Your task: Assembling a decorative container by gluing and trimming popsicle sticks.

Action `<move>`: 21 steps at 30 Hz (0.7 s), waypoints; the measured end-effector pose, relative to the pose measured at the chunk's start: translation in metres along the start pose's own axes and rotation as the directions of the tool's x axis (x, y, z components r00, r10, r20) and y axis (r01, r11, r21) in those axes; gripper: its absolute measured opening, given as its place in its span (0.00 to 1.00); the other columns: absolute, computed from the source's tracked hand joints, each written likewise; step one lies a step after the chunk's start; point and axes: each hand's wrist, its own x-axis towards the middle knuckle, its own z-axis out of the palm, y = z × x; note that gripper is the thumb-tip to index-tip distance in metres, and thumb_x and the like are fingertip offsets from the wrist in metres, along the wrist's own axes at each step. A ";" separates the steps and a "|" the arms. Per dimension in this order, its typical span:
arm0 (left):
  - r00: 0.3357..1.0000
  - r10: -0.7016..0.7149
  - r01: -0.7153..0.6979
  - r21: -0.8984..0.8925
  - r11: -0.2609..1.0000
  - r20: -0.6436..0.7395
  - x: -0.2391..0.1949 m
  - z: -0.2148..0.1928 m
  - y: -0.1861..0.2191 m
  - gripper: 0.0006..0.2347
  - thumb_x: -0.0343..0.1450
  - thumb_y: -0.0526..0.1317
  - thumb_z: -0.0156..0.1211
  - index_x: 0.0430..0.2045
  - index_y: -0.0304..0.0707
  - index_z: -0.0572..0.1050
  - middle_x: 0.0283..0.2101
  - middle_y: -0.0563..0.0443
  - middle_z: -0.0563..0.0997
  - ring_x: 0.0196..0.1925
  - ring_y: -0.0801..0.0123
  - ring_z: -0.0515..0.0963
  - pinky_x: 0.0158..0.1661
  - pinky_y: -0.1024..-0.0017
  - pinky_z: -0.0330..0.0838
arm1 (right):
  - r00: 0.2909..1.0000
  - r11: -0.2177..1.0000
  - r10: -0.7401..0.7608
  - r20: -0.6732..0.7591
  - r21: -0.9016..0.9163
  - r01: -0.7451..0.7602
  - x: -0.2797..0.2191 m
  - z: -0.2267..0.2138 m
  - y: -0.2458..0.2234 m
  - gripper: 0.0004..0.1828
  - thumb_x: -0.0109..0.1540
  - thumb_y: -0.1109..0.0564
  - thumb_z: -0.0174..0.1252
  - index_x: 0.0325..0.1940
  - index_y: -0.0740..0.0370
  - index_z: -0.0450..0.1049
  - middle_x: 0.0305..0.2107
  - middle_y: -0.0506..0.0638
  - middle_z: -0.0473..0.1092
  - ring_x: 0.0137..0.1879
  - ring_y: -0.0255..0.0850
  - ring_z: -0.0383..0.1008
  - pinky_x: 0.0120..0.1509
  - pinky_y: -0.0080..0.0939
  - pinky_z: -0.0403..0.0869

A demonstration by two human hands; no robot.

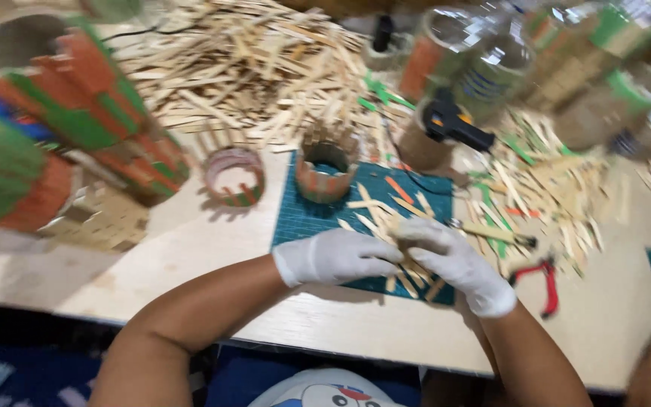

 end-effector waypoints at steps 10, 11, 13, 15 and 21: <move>0.999 -0.028 0.024 0.193 0.981 0.017 0.019 -0.014 0.025 0.12 0.80 0.44 0.49 0.55 0.40 0.70 0.56 0.45 0.78 0.39 0.49 0.82 0.31 0.58 0.71 | 0.904 0.902 0.234 -0.359 0.427 -0.065 0.005 0.035 -0.011 0.05 0.60 0.68 0.62 0.35 0.62 0.75 0.33 0.52 0.72 0.38 0.41 0.73 0.39 0.35 0.74; 0.997 -0.055 0.048 0.138 0.989 0.045 0.014 -0.007 0.021 0.12 0.79 0.45 0.50 0.53 0.43 0.72 0.55 0.48 0.77 0.36 0.51 0.82 0.30 0.58 0.71 | 0.872 0.906 0.318 -0.373 0.390 -0.163 0.003 0.032 -0.005 0.08 0.61 0.69 0.61 0.43 0.63 0.75 0.39 0.54 0.74 0.41 0.42 0.75 0.46 0.37 0.75; 0.995 -0.077 0.070 0.090 0.993 0.070 0.009 0.002 0.013 0.12 0.78 0.47 0.51 0.52 0.46 0.73 0.54 0.50 0.77 0.34 0.52 0.81 0.29 0.58 0.70 | 0.835 0.901 0.389 -0.390 0.348 -0.258 0.013 0.018 -0.012 0.13 0.62 0.69 0.60 0.50 0.65 0.75 0.44 0.55 0.76 0.45 0.42 0.78 0.54 0.39 0.76; 0.992 -0.075 0.069 0.065 0.996 0.099 0.006 0.007 0.011 0.12 0.78 0.49 0.50 0.50 0.46 0.74 0.46 0.50 0.78 0.32 0.53 0.79 0.27 0.58 0.69 | 0.984 0.945 -0.047 -0.172 -0.328 -0.013 0.033 0.001 -0.038 0.27 0.61 0.68 0.59 0.64 0.54 0.70 0.49 0.50 0.76 0.49 0.37 0.79 0.61 0.35 0.75; 0.972 -0.181 0.159 0.147 0.976 0.152 0.013 -0.011 0.026 0.13 0.78 0.50 0.44 0.47 0.48 0.75 0.40 0.52 0.79 0.43 0.53 0.80 0.37 0.57 0.72 | 0.783 0.414 -0.611 0.115 -0.797 0.440 0.136 -0.029 -0.110 0.38 0.66 0.80 0.56 0.67 0.39 0.68 0.39 0.53 0.80 0.27 0.39 0.69 0.24 0.40 0.66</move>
